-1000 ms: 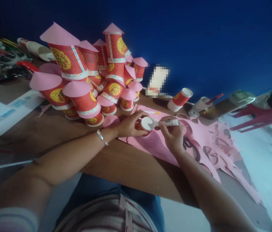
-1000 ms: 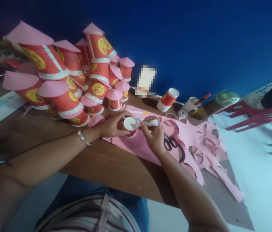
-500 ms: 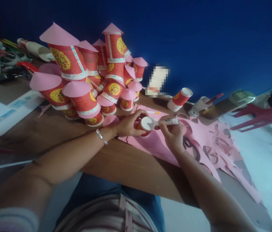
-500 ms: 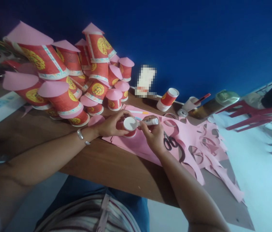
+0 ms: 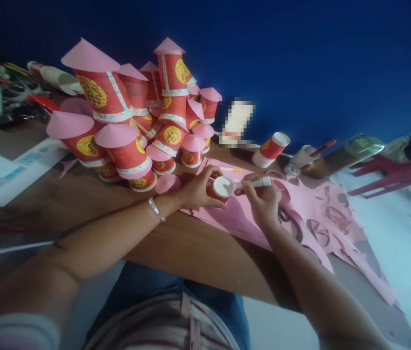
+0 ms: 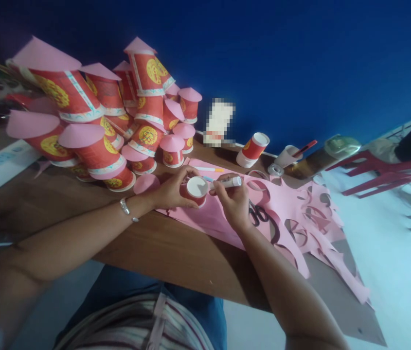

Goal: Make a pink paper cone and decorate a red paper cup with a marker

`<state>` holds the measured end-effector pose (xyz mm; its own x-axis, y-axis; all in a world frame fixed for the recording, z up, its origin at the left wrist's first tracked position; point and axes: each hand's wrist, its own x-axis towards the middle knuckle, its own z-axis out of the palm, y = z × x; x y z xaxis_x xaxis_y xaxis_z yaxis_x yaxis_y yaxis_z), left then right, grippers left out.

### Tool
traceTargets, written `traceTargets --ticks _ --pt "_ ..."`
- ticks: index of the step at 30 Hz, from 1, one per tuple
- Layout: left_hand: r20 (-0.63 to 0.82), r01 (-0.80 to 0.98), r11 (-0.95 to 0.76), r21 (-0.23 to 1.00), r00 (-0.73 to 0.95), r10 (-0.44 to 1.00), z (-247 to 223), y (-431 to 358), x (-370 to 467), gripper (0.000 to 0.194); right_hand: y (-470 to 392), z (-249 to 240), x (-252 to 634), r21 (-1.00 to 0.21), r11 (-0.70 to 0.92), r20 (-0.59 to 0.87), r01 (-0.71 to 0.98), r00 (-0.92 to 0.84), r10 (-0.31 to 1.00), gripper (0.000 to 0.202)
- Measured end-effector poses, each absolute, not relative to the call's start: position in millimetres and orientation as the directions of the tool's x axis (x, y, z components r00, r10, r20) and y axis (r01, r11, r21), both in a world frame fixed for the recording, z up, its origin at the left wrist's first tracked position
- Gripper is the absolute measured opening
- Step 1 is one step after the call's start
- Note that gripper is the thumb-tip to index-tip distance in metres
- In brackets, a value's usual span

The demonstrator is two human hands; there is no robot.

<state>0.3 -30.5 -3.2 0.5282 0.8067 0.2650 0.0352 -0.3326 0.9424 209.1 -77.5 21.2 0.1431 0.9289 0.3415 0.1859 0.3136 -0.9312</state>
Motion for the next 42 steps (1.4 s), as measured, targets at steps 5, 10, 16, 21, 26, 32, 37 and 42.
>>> traceTargets --ticks 5,10,16,21,26,32,37,42 --pt "0.29 0.07 -0.382 0.921 0.531 0.796 -2.3 -31.3 2.7 0.07 -78.2 21.4 207.3 -0.925 0.317 0.345 0.209 0.114 0.932 0.031" --pt "0.29 0.003 -0.368 0.93 0.61 0.738 5.7 -27.9 -3.7 0.062 -76.8 20.7 209.5 -0.927 0.308 0.337 0.214 0.114 0.935 0.03" --pt "0.311 -0.026 -0.401 0.916 0.678 0.666 12.3 -25.4 -9.7 0.059 -76.8 21.1 210.6 -0.936 0.271 0.303 0.225 0.122 0.945 0.035" --pt "0.24 0.021 -0.319 0.948 0.611 0.754 3.0 -28.4 -4.7 0.08 -81.3 27.4 207.5 -0.924 0.32 0.35 0.209 0.125 0.928 0.028" --pt "0.199 0.088 -0.298 0.95 0.562 0.803 -0.2 -31.4 -0.2 0.074 -83.6 28.9 204.0 -0.915 0.332 0.364 0.228 0.116 0.924 0.024" --pt "0.243 0.033 -0.325 0.945 0.595 0.766 6.2 -29.9 -4.1 0.066 -80.7 27.1 206.6 -0.919 0.305 0.341 0.249 0.116 0.933 0.026" --pt "0.243 -0.006 -0.312 0.95 0.64 0.729 8.8 -28.2 -8.6 0.065 -78.3 21.9 210.4 -0.926 0.283 0.317 0.248 0.111 0.942 0.032" --pt "0.241 -0.024 -0.299 0.954 0.656 0.715 5.7 -26.9 -8.3 0.071 -77.0 21.1 212.2 -0.932 0.269 0.305 0.242 0.127 0.944 0.033"
